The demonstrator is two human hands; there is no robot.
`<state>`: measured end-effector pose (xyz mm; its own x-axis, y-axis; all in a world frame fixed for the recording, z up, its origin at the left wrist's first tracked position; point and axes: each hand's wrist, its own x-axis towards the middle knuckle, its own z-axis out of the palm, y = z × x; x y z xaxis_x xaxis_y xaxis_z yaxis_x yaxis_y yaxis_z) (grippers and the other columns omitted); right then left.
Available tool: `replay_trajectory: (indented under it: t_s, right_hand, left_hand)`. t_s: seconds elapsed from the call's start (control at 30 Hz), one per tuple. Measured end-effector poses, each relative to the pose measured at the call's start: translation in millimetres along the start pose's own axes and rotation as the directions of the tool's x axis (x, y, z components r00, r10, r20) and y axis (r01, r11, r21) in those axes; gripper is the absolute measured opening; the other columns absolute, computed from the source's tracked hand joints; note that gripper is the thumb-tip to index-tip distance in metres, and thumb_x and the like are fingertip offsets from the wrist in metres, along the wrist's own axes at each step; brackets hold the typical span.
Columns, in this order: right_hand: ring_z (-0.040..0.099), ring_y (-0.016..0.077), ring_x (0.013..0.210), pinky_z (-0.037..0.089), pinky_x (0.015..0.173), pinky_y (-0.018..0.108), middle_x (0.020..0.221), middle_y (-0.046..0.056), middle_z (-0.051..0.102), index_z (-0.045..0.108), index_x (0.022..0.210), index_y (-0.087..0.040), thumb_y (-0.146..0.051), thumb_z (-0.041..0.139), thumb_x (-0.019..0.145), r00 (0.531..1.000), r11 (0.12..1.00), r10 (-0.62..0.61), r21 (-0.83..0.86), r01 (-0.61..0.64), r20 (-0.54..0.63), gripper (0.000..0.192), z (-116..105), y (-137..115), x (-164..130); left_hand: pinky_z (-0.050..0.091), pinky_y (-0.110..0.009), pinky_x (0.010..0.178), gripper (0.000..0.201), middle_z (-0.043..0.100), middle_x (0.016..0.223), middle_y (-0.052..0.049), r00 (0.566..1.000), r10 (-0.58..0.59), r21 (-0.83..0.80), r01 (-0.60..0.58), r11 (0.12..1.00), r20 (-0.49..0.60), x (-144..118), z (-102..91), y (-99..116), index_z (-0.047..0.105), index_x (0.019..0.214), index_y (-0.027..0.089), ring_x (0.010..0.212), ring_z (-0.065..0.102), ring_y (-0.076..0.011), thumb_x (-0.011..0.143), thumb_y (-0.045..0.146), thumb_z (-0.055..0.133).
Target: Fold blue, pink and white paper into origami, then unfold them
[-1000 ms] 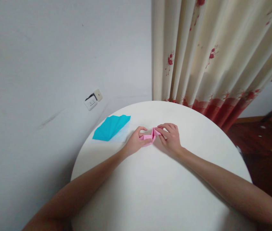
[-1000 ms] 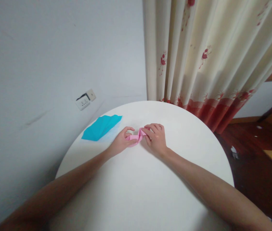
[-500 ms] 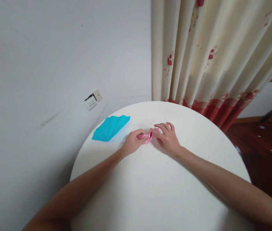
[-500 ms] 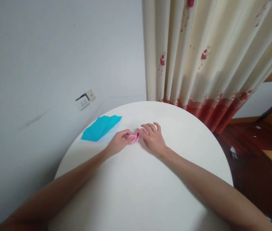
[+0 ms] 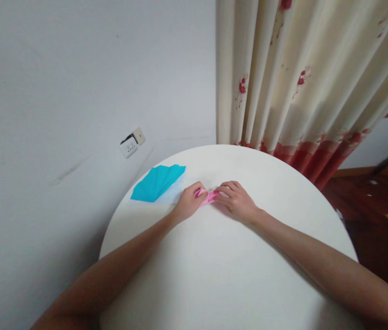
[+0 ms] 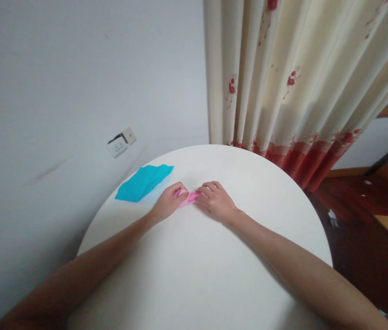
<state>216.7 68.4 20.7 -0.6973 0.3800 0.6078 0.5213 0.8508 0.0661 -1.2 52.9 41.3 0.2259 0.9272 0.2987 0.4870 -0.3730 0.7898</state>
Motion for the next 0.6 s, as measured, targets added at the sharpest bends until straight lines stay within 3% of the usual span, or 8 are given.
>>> replay_trajectory:
  t_s: [0.27, 0.6]
  right_hand:
    - [0.049, 0.0244, 0.103, 0.04, 0.086, 0.039, 0.11, 0.01, 0.064, 0.068, 0.101, -0.019, -0.012, 0.057, 0.089, 0.999, 0.999, 0.038, 0.003, -0.038, 0.036, 0.018, -4.8, -4.7, 2.8]
    - [0.051, 0.0235, 0.095, 0.041, 0.08, 0.036, 0.102, 0.009, 0.068, 0.067, 0.1, -0.016, -0.004, 0.052, 0.087, 0.999, 1.0, -0.007, 0.018, 0.008, -0.039, 0.023, -2.9, -0.9, 0.6]
  left_hand:
    - [0.035, -0.027, 0.067, 0.018, 0.057, 0.077, 0.001, 0.988, 0.069, -0.031, -0.065, 0.997, 0.137, 0.5, -2.4, -3.8, 0.059, 0.082, 0.018, 0.073, 0.049, -0.0149, 0.09, 0.033, 0.053]
    - [0.029, -0.026, 0.06, 0.015, 0.045, 0.067, 0.004, 0.988, 0.02, -0.002, -0.02, 1.0, 0.152, 0.8, -5.0, -1.7, 0.054, 0.075, 0.019, 0.065, 0.04, -0.0125, 0.087, 0.028, 0.055]
